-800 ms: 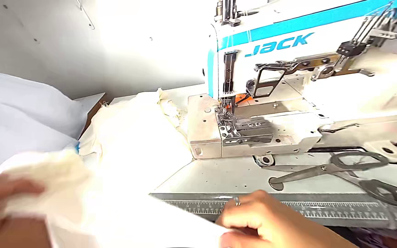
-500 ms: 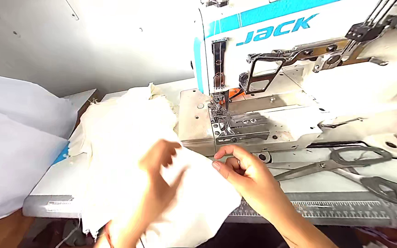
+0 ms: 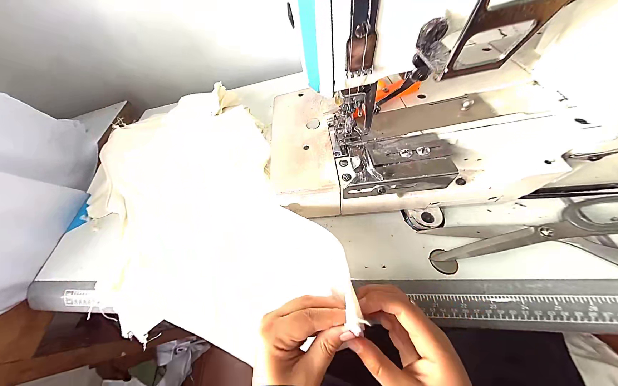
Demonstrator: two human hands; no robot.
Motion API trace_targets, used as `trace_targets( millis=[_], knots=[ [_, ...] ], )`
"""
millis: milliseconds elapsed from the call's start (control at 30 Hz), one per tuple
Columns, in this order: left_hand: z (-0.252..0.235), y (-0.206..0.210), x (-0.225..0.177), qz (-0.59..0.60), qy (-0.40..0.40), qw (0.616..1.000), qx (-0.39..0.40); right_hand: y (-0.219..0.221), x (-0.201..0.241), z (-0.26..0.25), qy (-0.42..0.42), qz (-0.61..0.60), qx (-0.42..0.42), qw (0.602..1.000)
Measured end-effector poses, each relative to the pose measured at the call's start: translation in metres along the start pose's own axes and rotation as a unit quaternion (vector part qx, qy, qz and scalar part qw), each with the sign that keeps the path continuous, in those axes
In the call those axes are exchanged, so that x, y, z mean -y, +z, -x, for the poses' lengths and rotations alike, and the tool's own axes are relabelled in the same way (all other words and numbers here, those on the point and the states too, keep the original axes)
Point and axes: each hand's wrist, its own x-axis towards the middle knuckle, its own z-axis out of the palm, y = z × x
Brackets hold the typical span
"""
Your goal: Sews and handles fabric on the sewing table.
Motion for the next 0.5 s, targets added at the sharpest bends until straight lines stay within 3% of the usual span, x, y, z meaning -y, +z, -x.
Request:
trace_targets(
  millis=[167, 267, 333, 400, 500],
  knots=[
    [0.004, 0.005, -0.002, 0.015, 0.012, 0.999, -0.035, 0.001, 0.010, -0.003, 0.076, -0.092, -0.033, 0.992],
    [0.005, 0.002, -0.016, 0.082, -0.009, 0.991, -0.106, 0.004, 0.022, -0.012, 0.210, -0.262, -0.086, 0.938],
    [-0.001, -0.012, -0.032, 0.106, -0.044, 0.987, -0.115, 0.007, 0.029, -0.022, 0.240, -0.320, -0.092, 0.912],
    [-0.013, -0.036, -0.048, 0.056, -0.035, 0.995, -0.075, 0.008, 0.026, -0.030, 0.154, -0.257, -0.041, 0.953],
    [-0.032, -0.077, -0.076, -0.166, 0.080, 0.981, 0.053, 0.010, 0.023, -0.047, -0.035, -0.058, 0.019, 0.998]
  ],
)
